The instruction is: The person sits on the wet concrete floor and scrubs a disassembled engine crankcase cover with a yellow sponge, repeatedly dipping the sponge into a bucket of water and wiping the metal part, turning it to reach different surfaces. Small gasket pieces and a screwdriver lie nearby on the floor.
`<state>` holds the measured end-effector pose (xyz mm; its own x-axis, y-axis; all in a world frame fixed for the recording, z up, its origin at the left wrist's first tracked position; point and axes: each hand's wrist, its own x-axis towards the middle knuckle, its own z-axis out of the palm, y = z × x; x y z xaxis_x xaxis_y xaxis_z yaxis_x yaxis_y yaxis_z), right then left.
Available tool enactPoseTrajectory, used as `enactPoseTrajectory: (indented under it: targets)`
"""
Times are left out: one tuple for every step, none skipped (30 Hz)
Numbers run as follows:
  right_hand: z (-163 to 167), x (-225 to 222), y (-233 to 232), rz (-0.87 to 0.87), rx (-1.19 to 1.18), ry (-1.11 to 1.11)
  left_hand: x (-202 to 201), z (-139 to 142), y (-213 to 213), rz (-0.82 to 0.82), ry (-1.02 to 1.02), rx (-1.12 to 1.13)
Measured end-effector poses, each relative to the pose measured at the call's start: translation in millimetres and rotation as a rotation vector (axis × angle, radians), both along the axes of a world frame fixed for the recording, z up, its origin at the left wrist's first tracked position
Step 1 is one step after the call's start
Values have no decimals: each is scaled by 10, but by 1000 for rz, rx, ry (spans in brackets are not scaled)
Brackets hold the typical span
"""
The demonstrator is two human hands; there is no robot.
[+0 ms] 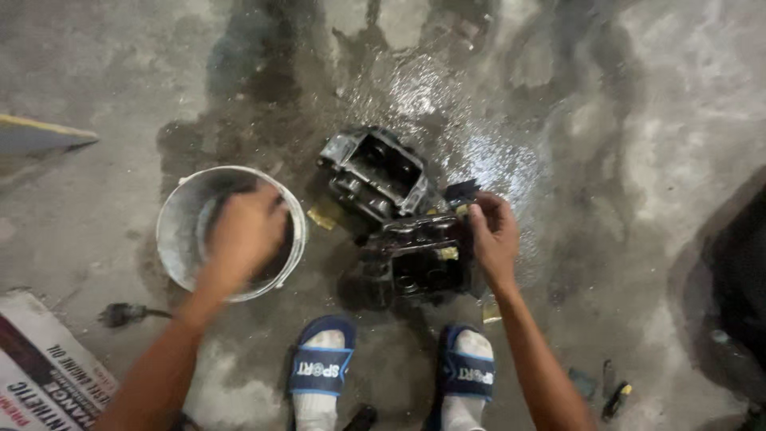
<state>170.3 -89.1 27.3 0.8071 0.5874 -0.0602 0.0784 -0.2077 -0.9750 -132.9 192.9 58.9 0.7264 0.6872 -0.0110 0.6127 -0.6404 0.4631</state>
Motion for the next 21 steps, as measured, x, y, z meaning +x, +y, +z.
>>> enactPoseTrajectory:
  targets:
    - [99,-12,21,46,34,-25,18,215,-152,-28,195,81]
    - [196,-35,49,125,23,4,90,398,-333,-53,381,168]
    - [288,-53,93,203,16,27,127,569,-452,-69,206,144]
    - [375,-67,133,271,-1,54,195,696,-585,-98,33,112]
    - [437,-96,189,383,29,82,270,788,-691,-133,-132,67]
    - [490,-111,238,494,58,110,354,839,-779,-149,-163,62]
    - [526,-121,286,606,90,130,487,843,-830,-164,-202,63]
    - [543,-126,330,636,110,421,601,820,-852,-259,-309,23]
    - [549,-127,352,656,128,713,730,765,-871,-350,-416,-22]
    - [533,-135,375,671,140,1011,862,688,-855,-431,-523,-69]
    - [507,-129,381,695,177,1104,958,601,-861,-461,-535,-183]
    - [463,-131,395,723,207,1198,1057,504,-840,-482,-552,-297]
    - [412,-134,388,741,234,1298,1117,406,-835,-504,-567,-419]
    - [365,-131,369,700,229,1292,1153,312,-856,-511,-581,-524]
    - [293,-144,387,664,239,1282,1169,217,-836,-526,-587,-617]
    - [232,-140,397,646,258,1267,1155,132,-848,-539,-590,-691]
    - [174,-140,410,631,231,1240,1126,44,-867,-510,-581,-628]
    - [127,-130,435,618,199,1209,1080,-37,-888,-478,-578,-565]
    - [104,-101,446,596,151,1184,1028,-122,-942,-436,-579,-519]
    - [98,-64,469,586,-7,1003,979,-205,-990,-366,-646,-534]
    - [113,-13,490,577,-164,828,922,-289,-1064,-289,-705,-555]
